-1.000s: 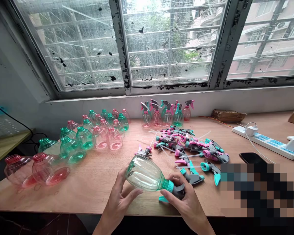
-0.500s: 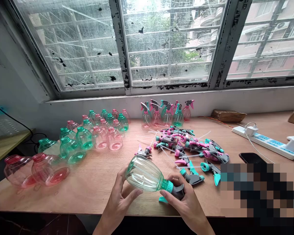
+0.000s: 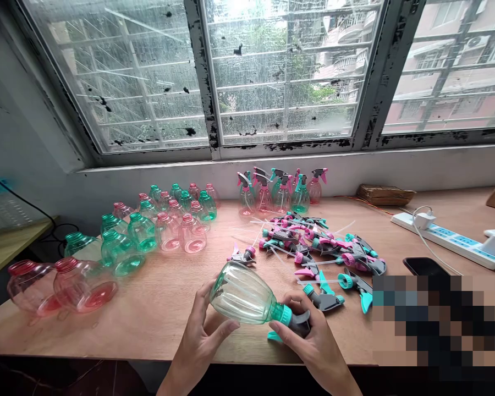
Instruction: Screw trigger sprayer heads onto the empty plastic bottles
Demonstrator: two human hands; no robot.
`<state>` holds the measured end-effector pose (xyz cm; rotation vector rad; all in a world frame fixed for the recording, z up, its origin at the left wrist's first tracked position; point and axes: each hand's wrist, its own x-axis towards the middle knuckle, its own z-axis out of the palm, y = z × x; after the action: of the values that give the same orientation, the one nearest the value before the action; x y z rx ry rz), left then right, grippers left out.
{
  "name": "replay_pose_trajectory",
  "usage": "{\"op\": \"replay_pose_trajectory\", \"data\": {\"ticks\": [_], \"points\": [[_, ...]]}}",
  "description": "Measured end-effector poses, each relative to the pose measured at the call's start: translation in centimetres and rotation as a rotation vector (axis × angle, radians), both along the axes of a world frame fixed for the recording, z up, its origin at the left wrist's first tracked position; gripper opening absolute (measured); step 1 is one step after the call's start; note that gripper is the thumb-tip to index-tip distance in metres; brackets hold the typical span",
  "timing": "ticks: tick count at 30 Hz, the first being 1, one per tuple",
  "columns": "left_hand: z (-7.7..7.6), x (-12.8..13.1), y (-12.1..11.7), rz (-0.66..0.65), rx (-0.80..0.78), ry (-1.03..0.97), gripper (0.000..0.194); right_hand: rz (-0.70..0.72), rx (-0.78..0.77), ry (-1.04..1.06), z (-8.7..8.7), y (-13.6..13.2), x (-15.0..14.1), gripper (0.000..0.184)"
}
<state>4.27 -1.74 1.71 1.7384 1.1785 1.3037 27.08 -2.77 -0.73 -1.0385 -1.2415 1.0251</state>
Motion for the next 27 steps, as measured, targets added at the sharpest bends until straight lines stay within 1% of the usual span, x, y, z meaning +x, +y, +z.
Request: {"op": "replay_pose_trajectory", "data": {"ticks": [3, 5, 10, 15, 19, 21, 25, 27], "points": [[-0.18, -0.02, 0.13, -0.02, -0.014, -0.007, 0.063, -0.009, -0.02, 0.022, 0.06, -0.05, -0.05, 0.029], [-0.38, -0.05, 0.29, -0.024, 0.01, -0.003, 0.063, -0.024, -0.022, 0.045, 0.15, -0.1, -0.09, 0.031], [-0.5, -0.11, 0.45, -0.005, 0.066, 0.011, 0.054, -0.052, -0.018, 0.037, 0.25, -0.13, -0.14, 0.031], [-0.02, -0.02, -0.03, -0.003, -0.025, 0.021, 0.069, -0.044, 0.002, -0.001, 0.14, -0.02, -0.18, 0.032], [-0.04, -0.02, -0.03, -0.022, -0.078, -0.003, 0.064, -0.039, 0.009, 0.0, 0.14, -0.02, -0.2, 0.031], [-0.24, -0.06, 0.18, -0.032, -0.062, 0.004, 0.063, -0.031, -0.01, 0.033, 0.21, -0.08, -0.17, 0.031], [-0.54, -0.1, 0.49, -0.023, 0.028, 0.002, 0.056, -0.015, -0.022, 0.049, 0.23, -0.13, -0.01, 0.028], [-0.46, -0.07, 0.4, -0.014, 0.035, 0.013, 0.059, -0.006, -0.011, 0.029, 0.13, -0.08, 0.08, 0.026]]}}
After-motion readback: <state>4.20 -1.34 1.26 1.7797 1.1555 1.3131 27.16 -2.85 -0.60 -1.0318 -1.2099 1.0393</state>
